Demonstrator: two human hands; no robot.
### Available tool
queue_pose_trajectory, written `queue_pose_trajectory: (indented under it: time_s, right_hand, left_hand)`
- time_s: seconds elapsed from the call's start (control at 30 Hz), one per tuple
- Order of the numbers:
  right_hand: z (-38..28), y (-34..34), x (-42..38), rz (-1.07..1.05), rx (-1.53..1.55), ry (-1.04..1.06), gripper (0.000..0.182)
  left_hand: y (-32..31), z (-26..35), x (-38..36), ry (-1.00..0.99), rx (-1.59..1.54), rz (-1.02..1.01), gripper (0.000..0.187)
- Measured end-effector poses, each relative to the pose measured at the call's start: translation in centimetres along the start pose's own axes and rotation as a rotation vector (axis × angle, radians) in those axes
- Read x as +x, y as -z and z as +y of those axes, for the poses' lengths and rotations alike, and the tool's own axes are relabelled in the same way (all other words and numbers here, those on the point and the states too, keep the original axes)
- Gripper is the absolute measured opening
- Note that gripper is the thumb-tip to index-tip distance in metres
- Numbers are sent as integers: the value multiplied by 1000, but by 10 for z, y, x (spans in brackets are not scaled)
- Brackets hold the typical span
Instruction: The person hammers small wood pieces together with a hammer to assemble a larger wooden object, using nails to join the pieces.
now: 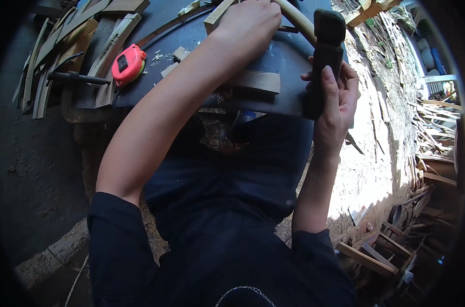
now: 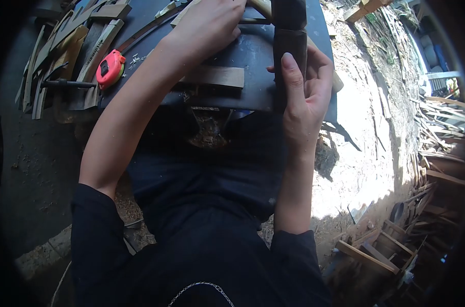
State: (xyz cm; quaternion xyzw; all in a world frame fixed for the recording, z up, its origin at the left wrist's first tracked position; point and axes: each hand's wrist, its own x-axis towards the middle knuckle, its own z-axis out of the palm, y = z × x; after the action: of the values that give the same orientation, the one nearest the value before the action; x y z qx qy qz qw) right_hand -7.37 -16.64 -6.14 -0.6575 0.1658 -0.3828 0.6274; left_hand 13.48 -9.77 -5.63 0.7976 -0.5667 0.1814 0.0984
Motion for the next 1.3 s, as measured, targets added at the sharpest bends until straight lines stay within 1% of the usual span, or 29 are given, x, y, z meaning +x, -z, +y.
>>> queue_pose_trajectory:
  time_s: [0.03,0.1,0.13,0.17,0.2,0.23,0.27,0.3,0.33,0.4,0.47,0.5,0.53,0.57,0.67,0.73,0.77,0.87,1.0,1.2,1.3]
  right_hand:
    - [0,0,0,7,3,-4,45]
    - [2,1,0,12,10,-13,44]
    - [4,0,1,29,-9,14,43]
    - [6,0,0,48,-28,42,43]
    - [8,-1,1,68,-46,71,42]
    - [11,-3,0,118,-23,105,41]
    - [10,-5,-2,186,15,119,42]
    - [9,-8,-2,226,30,118,45]
    - [9,-11,-2,264,45,119,48]
    - [10,-11,-2,224,24,139,48]
    - [7,-12,-4,259,27,115,45]
    - [7,-12,-7,290,40,100,43]
    - [10,-8,-10,277,37,92,43]
    - [9,-4,-14,271,30,76,44]
    - [2,-4,-35,289,-18,41,46]
    - [-4,-5,-47,287,-48,32,47]
    - [-6,-5,-52,275,-57,30,48]
    - [-9,-5,-64,258,-107,7,48]
    - [-10,-9,-68,234,-121,-16,49]
    - [-14,-19,-68,162,-79,-7,50]
    - [-14,-25,-68,177,-80,-14,51]
  left_hand:
    - [-4,-3,0,-12,-62,-25,19]
    - [-6,-7,-4,-153,-77,220,14]
    - [-5,-7,-6,-222,-80,341,12]
    - [-6,1,-14,-71,-217,311,22]
    - [-1,5,-20,-83,-291,371,23]
    - [14,20,-32,2,-449,376,26]
    - [43,42,-56,20,-483,360,28]
    - [49,52,-66,36,-551,348,30]
    - [53,59,-74,36,-546,378,26]
    - [44,67,-87,19,-469,373,33]
    - [30,73,-88,7,-438,551,35]
    - [29,72,-90,12,-430,585,37]
    - [28,72,-92,17,-422,619,40]
    - [30,71,-97,33,-423,596,44]
    - [28,67,-107,68,-499,594,40]
    - [27,58,-111,75,-536,608,33]
    - [29,54,-114,113,-606,590,37]
    - [31,46,-115,146,-572,509,23]
    - [22,47,-109,222,-607,595,21]
    - [15,48,-108,275,-664,642,21]
    - [13,45,-106,271,-697,640,21]
